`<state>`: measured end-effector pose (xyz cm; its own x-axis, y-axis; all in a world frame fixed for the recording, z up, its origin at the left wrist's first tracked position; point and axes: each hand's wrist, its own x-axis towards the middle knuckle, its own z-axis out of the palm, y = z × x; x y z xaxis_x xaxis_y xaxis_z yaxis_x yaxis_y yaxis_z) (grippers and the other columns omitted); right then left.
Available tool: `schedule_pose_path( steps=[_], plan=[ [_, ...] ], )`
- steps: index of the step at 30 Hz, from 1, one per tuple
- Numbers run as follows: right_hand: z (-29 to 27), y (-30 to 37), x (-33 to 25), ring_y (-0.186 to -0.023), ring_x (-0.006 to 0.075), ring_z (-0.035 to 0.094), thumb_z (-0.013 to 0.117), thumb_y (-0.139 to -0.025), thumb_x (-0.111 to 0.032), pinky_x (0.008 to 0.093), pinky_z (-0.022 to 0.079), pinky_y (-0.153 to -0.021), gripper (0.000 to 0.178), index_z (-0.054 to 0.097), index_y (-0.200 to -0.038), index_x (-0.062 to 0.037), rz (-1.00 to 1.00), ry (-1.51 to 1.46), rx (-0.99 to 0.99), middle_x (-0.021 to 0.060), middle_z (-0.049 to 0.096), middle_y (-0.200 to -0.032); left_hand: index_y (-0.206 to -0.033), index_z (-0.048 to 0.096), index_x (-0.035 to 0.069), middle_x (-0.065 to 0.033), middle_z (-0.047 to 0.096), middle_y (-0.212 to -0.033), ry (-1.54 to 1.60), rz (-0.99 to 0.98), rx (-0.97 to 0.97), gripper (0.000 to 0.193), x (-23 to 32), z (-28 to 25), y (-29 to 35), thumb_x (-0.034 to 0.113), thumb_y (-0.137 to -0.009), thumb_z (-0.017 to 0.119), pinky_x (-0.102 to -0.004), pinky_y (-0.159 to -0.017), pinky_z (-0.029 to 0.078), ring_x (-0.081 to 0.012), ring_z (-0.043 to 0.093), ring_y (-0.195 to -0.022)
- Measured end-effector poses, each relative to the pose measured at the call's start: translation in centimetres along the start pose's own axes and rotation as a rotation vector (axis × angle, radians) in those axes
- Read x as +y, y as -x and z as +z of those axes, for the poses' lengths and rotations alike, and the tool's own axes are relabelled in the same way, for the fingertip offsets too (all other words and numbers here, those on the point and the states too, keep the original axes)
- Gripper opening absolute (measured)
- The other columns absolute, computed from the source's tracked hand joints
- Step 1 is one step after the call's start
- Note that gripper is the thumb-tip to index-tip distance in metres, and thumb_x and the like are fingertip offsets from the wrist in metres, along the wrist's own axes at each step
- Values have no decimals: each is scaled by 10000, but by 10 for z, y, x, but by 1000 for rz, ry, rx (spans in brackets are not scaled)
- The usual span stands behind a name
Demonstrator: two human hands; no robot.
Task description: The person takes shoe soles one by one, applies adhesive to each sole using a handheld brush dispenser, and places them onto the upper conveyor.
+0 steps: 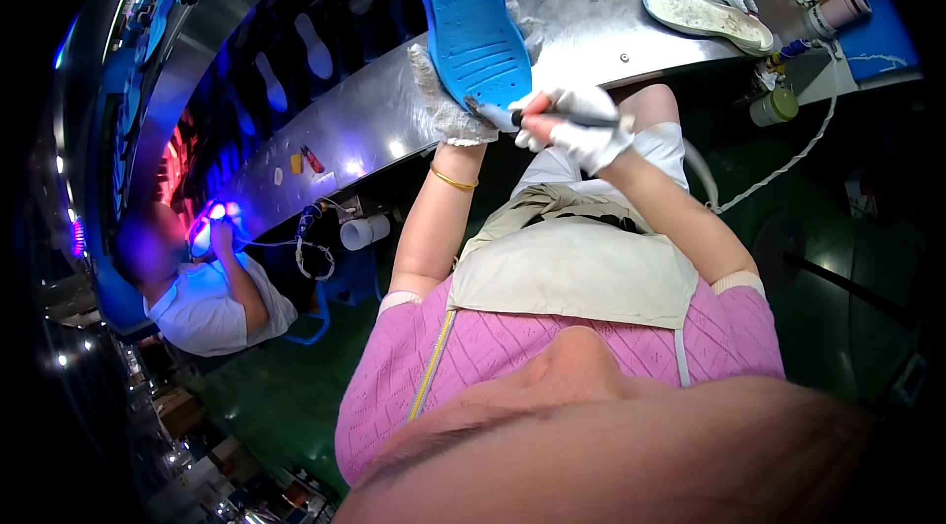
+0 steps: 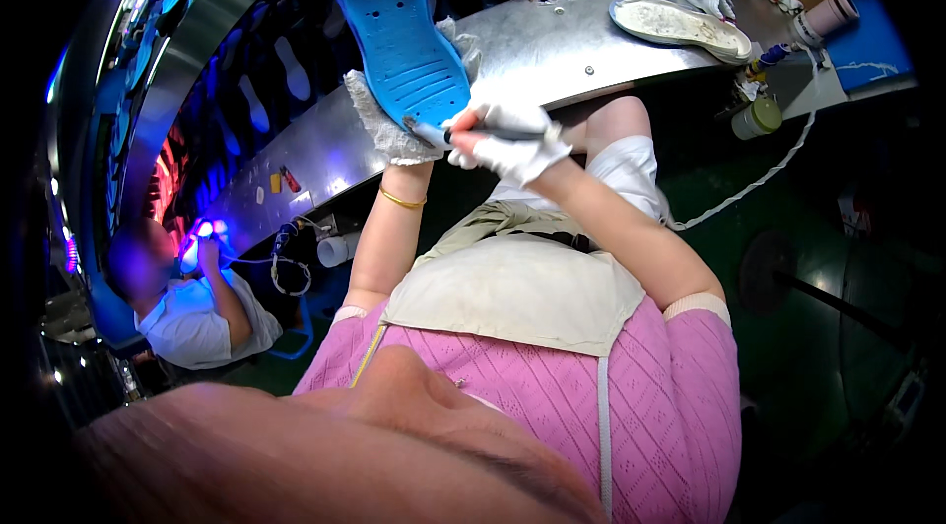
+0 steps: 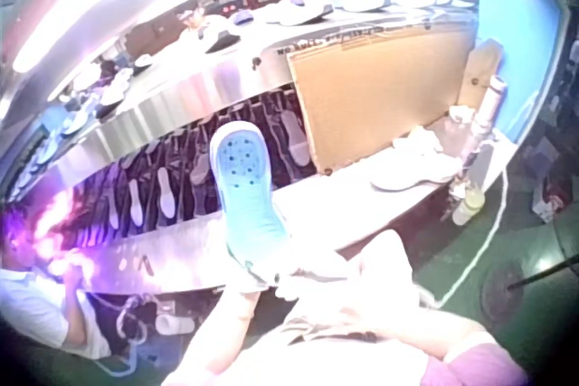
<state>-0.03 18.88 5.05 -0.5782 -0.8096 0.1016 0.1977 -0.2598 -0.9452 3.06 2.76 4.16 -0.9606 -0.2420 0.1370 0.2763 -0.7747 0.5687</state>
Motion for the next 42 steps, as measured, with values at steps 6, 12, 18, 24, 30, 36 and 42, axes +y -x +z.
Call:
schedule_pose_path(
  steps=[6,12,18,24,30,36,42],
  plan=[
    [-12,2,-2,-689,118,592,628,-809,-22,243,496,-663,86,584,-882,-6,-54,24,67,71,615,-759,-1366,334,66,-194,397,-1347,112,4,-51,846,12,11,-2,673,-787,441,-484,-1027,328,-361,411,-1211],
    [-9,4,-10,-704,123,595,663,-759,8,240,488,-679,114,595,-849,-7,76,-46,9,61,610,-775,-1363,341,58,-214,394,-1345,134,-67,-102,852,21,0,-7,664,-779,467,-497,-1041,309,-369,414,-1214],
    [-9,9,6,-724,127,596,627,-757,49,245,488,-695,168,574,-910,5,-156,148,-59,81,603,-790,-1356,347,39,-226,421,-1321,95,-77,-126,829,26,3,-13,646,-801,453,-480,-991,386,-349,470,-1172],
    [-1,8,-10,-729,141,610,627,-782,1,264,497,-699,122,549,-872,-23,65,-71,-57,100,612,-858,-1314,406,29,-214,467,-1278,191,-158,-112,747,48,-10,-17,581,-818,491,-495,-983,388,-377,497,-1131],
    [-14,-25,-10,-758,188,600,657,-660,81,267,484,-700,212,575,-825,-23,-662,618,-23,111,610,-868,-1159,538,-31,-198,606,-1081,16,-249,79,593,44,-2,-25,489,-892,439,-423,-825,519,-313,616,-951],
    [-16,-25,0,-802,161,597,638,-689,52,282,489,-727,149,594,-809,-24,-278,474,-200,71,617,-868,-1132,543,-53,-221,614,-1033,-66,-409,58,563,57,4,-25,453,-905,448,-393,-785,542,-295,639,-886],
    [-20,-27,-45,-857,159,598,662,-711,24,277,486,-776,98,617,-783,-26,135,402,-289,72,636,-886,-1058,590,-23,-154,648,-940,-361,-432,198,422,53,2,-23,362,-906,509,-319,-669,570,-226,662,-766]
  ],
)
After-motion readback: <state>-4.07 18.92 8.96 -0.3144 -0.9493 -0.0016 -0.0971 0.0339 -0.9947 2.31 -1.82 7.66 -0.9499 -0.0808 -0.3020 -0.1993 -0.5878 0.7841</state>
